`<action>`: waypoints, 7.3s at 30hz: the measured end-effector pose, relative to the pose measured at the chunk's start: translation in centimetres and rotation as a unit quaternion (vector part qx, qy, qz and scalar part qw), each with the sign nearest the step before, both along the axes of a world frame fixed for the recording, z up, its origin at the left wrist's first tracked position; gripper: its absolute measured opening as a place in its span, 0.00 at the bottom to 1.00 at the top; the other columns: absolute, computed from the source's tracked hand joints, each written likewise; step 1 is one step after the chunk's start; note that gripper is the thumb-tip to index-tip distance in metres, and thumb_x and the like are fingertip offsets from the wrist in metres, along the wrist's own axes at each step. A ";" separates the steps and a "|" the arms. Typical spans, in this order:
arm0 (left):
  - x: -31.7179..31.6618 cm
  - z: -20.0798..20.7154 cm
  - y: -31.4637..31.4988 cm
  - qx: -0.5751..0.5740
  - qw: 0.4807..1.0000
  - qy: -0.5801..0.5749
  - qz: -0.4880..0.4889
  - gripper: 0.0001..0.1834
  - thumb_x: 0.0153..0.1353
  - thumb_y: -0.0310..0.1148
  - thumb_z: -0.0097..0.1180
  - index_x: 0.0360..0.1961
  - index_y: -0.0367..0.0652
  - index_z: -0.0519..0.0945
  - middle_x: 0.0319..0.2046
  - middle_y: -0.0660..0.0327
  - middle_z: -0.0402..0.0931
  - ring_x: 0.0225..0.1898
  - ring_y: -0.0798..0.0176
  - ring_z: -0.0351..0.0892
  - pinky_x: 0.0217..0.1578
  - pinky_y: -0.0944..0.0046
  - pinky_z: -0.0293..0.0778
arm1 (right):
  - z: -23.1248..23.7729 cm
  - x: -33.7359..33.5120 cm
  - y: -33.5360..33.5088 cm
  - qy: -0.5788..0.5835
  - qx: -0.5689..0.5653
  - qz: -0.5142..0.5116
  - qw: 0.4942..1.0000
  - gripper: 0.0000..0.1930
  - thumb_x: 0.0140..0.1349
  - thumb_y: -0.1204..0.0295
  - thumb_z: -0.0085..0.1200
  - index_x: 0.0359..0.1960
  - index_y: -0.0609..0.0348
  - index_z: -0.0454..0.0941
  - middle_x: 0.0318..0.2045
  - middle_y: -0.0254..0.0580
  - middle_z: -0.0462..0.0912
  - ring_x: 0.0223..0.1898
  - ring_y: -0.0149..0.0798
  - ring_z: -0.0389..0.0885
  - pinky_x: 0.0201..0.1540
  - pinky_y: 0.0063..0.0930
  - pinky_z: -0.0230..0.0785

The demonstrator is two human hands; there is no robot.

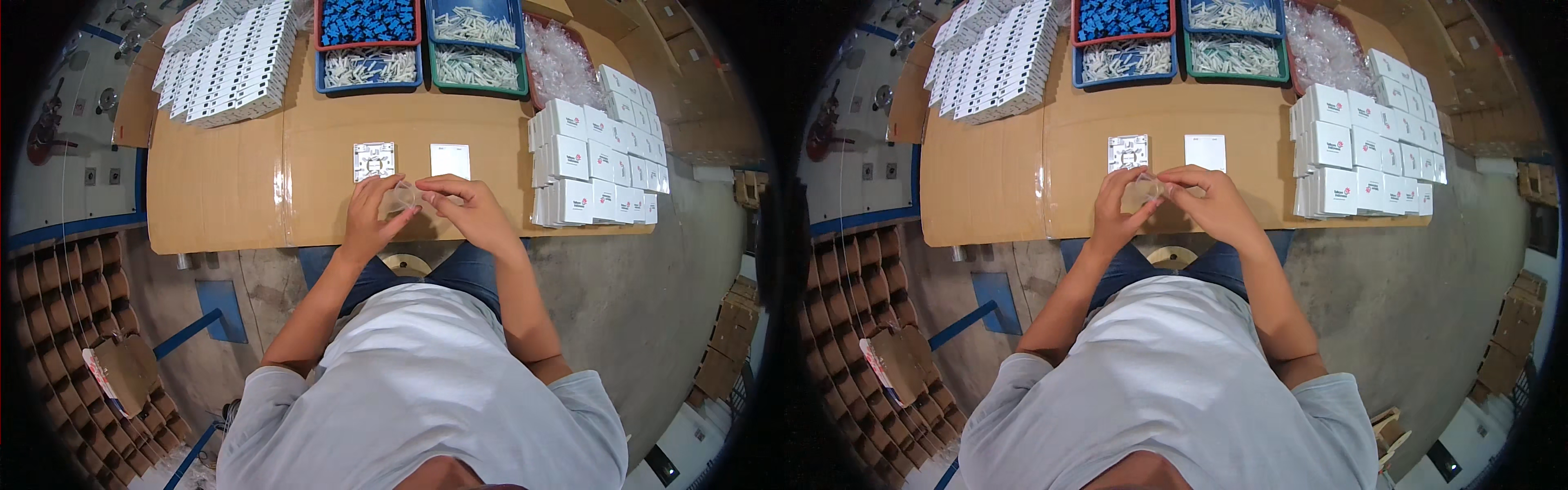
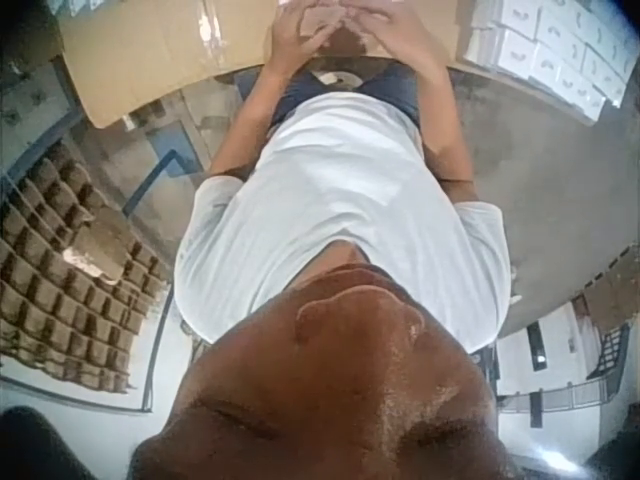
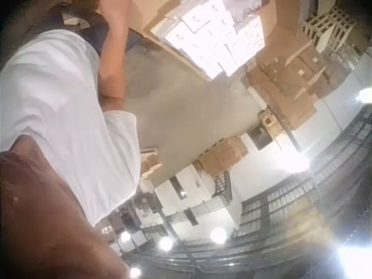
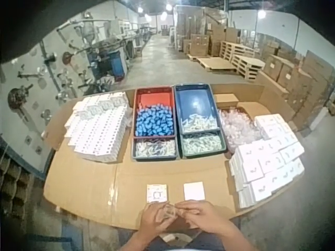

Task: Manually placing small industrial components into plastic bags and white boxes.

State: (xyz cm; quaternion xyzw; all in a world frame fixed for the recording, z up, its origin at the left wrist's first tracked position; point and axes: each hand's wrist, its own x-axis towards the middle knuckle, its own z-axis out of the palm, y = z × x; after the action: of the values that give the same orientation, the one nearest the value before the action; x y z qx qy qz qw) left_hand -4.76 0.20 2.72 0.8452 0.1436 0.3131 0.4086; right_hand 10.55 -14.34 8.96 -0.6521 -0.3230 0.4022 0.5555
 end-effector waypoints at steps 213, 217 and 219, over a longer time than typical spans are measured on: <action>1.0 -10.9 3.3 -0.823 0.471 0.019 -0.317 0.35 0.69 0.65 0.47 0.59 0.45 0.76 0.51 0.54 0.79 0.53 0.54 0.80 0.62 0.48 0.74 | -4.6 2.6 7.2 -0.249 -0.088 0.195 0.945 0.05 0.63 0.77 0.60 0.39 0.61 0.84 0.37 0.41 0.84 0.34 0.40 0.81 0.37 0.30 0.72; 1.0 -10.5 3.3 -0.825 0.470 0.025 -0.312 0.36 0.68 0.66 0.47 0.59 0.45 0.76 0.51 0.54 0.79 0.52 0.54 0.80 0.61 0.49 0.74 | -2.9 1.6 7.4 -0.176 -0.113 0.144 0.967 0.06 0.68 0.74 0.56 0.38 0.64 0.84 0.49 0.42 0.82 0.44 0.44 0.82 0.45 0.33 0.74; 1.1 -10.6 3.3 -0.828 0.464 0.020 -0.315 0.35 0.68 0.65 0.47 0.59 0.44 0.76 0.51 0.54 0.79 0.52 0.54 0.80 0.61 0.49 0.75 | -4.0 2.0 7.3 -0.247 -0.080 0.164 0.952 0.09 0.69 0.71 0.56 0.38 0.64 0.85 0.51 0.42 0.81 0.46 0.45 0.81 0.48 0.34 0.73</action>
State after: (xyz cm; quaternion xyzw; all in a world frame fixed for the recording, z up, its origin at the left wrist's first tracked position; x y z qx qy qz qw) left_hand -3.71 3.53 -7.85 0.1058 0.0675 -0.1194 0.9849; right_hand 12.58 -6.99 4.95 -0.7117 -0.5191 0.3387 0.3305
